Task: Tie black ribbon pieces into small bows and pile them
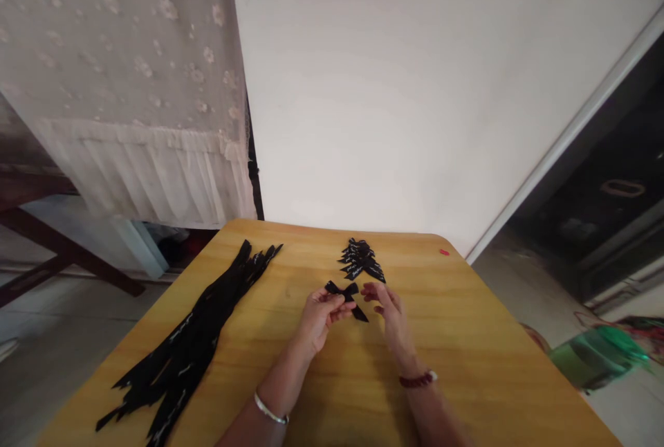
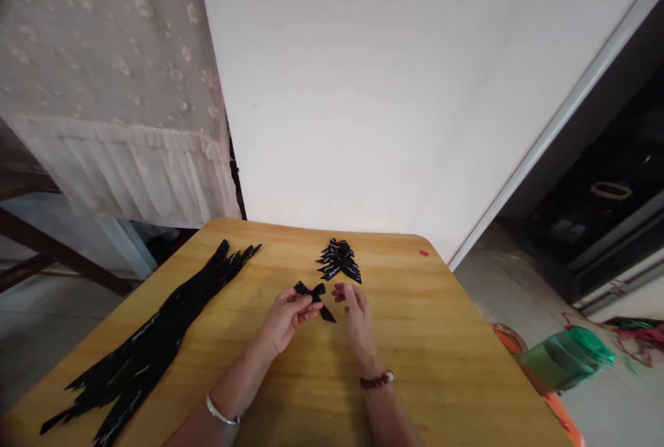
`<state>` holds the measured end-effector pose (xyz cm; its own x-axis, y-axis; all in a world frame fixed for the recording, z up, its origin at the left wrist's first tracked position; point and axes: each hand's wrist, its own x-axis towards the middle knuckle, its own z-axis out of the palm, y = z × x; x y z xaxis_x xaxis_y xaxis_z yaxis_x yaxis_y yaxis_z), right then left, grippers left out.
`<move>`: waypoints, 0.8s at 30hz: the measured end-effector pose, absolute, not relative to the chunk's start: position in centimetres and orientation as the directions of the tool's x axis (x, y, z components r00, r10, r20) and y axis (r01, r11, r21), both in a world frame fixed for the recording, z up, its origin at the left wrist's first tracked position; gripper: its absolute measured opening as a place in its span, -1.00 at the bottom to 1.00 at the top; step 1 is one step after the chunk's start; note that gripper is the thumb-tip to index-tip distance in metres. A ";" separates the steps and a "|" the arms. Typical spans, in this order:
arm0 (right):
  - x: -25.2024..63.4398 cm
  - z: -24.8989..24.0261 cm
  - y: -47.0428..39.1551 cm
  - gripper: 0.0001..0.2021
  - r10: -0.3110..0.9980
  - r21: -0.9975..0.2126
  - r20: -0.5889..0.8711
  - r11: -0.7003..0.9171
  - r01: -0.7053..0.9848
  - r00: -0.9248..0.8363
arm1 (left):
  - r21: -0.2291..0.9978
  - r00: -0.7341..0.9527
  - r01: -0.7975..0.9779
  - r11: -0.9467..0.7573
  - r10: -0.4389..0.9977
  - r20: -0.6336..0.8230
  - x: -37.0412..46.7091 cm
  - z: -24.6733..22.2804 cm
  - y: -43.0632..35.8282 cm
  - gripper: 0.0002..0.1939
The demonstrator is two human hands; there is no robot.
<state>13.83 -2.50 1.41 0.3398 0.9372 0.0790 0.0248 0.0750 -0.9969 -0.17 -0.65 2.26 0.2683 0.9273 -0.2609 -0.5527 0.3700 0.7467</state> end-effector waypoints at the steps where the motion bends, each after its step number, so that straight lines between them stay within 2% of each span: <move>1: 13.9 1.5 -2.6 -0.62 0.950 -0.998 0.055 0.061 -0.010 0.308 | 0.767 0.271 -0.533 0.358 0.931 -0.246 0.0 2.2 -0.7 -0.82; 3: 13.8 1.4 -2.8 -0.59 0.968 -0.997 0.042 0.057 -0.056 0.249 | 0.799 0.271 -0.502 0.330 0.938 -0.217 0.2 2.0 -0.8 -0.78; 9: 12.9 1.5 -3.0 -0.78 0.992 -0.992 0.125 0.125 -0.008 0.013 | 0.847 0.242 -0.449 0.284 0.951 -0.191 0.5 1.4 -0.9 -0.62; 13: 12.7 1.8 -3.0 -0.83 0.988 -0.987 0.150 0.148 0.057 0.043 | 0.871 0.256 -0.405 0.279 0.949 -0.184 0.7 1.5 -1.0 -0.59; 18: 12.8 1.2 -2.7 -0.83 0.985 -0.990 0.138 0.138 0.005 0.103 | 0.884 0.273 -0.381 0.272 0.946 -0.174 1.0 1.5 -1.0 -0.60; 24: 13.0 1.0 -2.5 -0.88 0.978 -0.983 0.182 0.180 0.028 0.102 | 0.895 0.259 -0.355 0.271 0.948 -0.185 1.1 1.4 -1.0 -0.62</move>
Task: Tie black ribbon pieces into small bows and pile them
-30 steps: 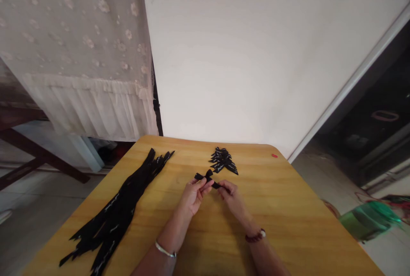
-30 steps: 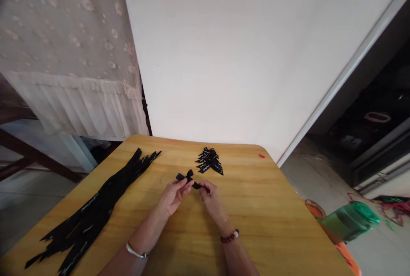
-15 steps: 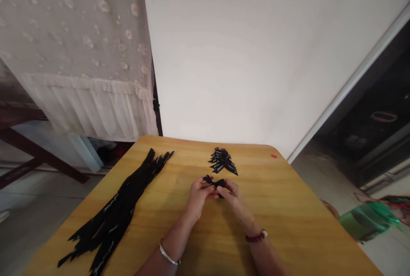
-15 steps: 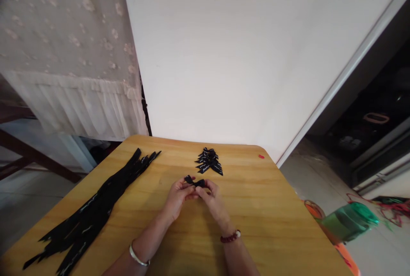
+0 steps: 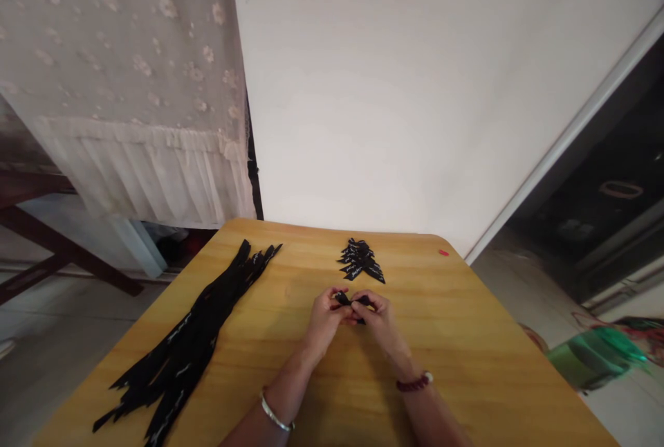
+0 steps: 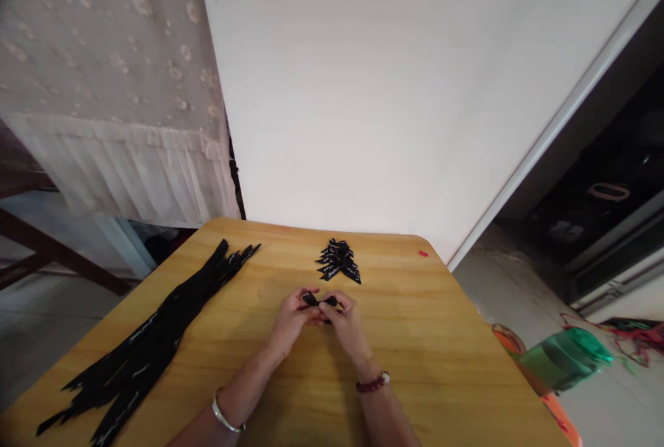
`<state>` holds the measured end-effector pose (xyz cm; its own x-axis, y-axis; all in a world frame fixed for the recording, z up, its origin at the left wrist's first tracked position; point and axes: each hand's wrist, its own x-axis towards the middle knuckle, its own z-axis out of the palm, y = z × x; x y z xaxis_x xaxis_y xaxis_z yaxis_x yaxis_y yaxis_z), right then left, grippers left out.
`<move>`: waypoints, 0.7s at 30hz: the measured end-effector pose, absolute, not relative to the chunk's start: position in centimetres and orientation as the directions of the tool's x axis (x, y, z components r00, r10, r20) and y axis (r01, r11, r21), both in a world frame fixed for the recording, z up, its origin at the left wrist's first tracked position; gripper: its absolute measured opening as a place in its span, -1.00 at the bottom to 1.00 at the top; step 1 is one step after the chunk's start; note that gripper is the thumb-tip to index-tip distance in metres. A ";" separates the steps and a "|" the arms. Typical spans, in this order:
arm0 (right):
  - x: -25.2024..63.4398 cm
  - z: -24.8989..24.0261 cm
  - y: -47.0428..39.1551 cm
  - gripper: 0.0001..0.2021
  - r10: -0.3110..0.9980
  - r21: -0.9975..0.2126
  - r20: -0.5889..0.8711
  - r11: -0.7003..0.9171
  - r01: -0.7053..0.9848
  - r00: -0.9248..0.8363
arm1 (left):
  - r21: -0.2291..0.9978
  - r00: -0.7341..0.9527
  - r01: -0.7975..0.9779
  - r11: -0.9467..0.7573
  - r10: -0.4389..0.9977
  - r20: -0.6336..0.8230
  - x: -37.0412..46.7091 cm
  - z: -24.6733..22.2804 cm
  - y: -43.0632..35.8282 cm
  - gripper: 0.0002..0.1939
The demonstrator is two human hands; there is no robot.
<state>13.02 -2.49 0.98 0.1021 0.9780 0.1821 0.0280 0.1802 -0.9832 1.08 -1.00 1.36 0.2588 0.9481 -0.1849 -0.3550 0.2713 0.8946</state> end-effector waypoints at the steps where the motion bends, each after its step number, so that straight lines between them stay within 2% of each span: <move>1: 13.1 1.0 -2.5 -0.89 0.977 -0.982 0.189 0.187 0.030 0.099 | 0.896 0.260 -0.352 0.269 0.948 -0.182 1.1 1.4 -1.0 -0.63; 6: 13.0 1.3 -2.7 -0.89 0.983 -0.987 0.163 0.163 0.000 0.087 | 0.898 0.292 -0.340 0.279 0.939 -0.181 1.0 1.6 -1.2 -0.63; 10: 13.1 1.5 -2.7 -0.86 0.978 -0.988 0.144 0.150 -0.030 0.154 | 0.889 0.365 -0.323 0.325 0.909 -0.199 0.9 1.6 -1.3 -0.63; 15: 13.7 1.9 -2.6 -0.81 0.956 -0.986 0.131 0.154 -0.066 0.262 | 0.897 0.386 -0.308 0.318 0.903 -0.188 0.9 1.0 -1.1 -0.80; 21: 13.8 1.5 -2.7 -0.82 0.980 -0.978 0.041 0.079 -0.194 0.194 | 0.909 0.428 -0.289 0.301 0.890 -0.158 0.8 1.3 -1.4 -0.78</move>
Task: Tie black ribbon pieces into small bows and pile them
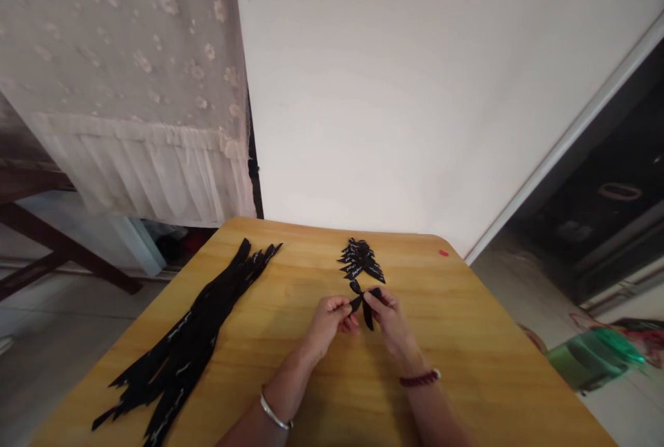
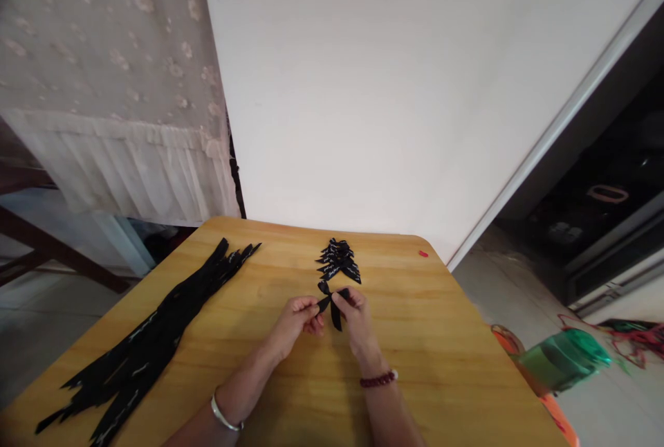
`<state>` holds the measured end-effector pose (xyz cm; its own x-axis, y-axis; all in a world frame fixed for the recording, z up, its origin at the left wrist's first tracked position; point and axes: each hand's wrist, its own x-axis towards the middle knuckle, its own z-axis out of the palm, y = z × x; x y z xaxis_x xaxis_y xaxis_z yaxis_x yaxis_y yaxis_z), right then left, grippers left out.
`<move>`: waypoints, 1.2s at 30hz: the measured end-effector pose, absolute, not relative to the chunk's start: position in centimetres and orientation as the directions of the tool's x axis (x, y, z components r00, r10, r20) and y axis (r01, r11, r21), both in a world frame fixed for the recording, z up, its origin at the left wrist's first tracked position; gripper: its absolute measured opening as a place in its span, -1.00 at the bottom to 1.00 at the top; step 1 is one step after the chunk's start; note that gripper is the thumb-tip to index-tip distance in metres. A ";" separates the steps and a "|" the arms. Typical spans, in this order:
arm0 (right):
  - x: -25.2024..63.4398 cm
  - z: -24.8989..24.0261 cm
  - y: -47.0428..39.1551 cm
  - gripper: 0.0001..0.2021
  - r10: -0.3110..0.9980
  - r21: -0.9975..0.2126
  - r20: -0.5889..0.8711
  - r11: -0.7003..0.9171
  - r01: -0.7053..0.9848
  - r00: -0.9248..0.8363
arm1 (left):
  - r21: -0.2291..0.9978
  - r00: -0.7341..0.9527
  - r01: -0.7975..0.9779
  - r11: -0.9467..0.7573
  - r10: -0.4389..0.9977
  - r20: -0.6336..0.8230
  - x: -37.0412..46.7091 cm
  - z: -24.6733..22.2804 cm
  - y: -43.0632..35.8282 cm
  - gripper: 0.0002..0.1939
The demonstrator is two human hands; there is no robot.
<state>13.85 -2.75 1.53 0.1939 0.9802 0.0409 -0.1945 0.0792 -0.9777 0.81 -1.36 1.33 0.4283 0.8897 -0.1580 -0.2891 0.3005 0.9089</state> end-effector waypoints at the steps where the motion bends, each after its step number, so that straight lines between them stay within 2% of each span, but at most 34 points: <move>1: 13.9 1.5 -2.7 -0.82 0.984 -0.975 0.032 0.069 -0.211 0.177 | 0.907 0.446 -0.293 0.302 0.882 -0.150 0.8 1.5 -1.4 -0.78; 3: 14.0 1.5 -2.7 -0.80 0.984 -0.972 0.028 0.067 -0.224 0.175 | 0.908 0.466 -0.280 0.312 0.871 -0.155 0.7 1.7 -1.5 -0.78; 5: 14.1 1.5 -2.6 -0.79 0.976 -0.972 0.047 0.094 -0.213 0.213 | 0.913 0.402 -0.263 0.312 0.896 -0.190 0.5 1.8 -1.4 -0.75; 8: 14.2 1.5 -2.5 -0.79 0.957 -0.980 0.095 0.138 -0.141 0.274 | 0.920 0.136 -0.318 0.230 0.971 -0.196 0.1 1.8 -0.9 -0.64; 10: 14.1 1.5 -2.4 -0.80 0.948 -0.987 0.125 0.150 -0.065 0.292 | 0.916 0.026 -0.367 0.165 0.986 -0.167 -0.2 1.8 -0.5 -0.65; 12: 13.9 1.3 -2.4 -0.80 0.945 -0.988 0.153 0.154 0.018 0.289 | 0.899 0.044 -0.407 0.160 0.987 -0.156 -0.2 1.7 -0.4 -0.66; 14: 13.6 1.2 -2.4 -0.79 0.946 -0.983 0.179 0.161 0.090 0.270 | 0.876 0.140 -0.432 0.213 0.976 -0.169 0.0 1.6 -0.5 -0.67; 18: 12.8 1.1 -2.5 -0.76 0.953 -0.974 0.204 0.176 0.139 0.224 | 0.851 0.298 -0.421 0.315 0.934 -0.198 0.9 1.1 -1.0 -0.75; 30: 12.4 1.0 -2.8 -0.77 0.983 -0.993 0.113 0.114 0.001 0.145 | 0.864 0.233 -0.430 0.262 0.957 -0.174 1.1 1.2 -1.1 -0.87; 36: 12.4 1.1 -2.8 -0.72 0.971 -0.994 0.110 0.107 0.024 0.214 | 0.876 0.247 -0.411 0.251 0.956 -0.158 1.0 1.4 -1.2 -0.87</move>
<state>12.41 -2.78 1.09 0.2144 0.9705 0.1098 0.0241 0.1072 -0.9939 1.01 -1.19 1.39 0.2472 0.9560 -0.1582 -0.4111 0.2513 0.8762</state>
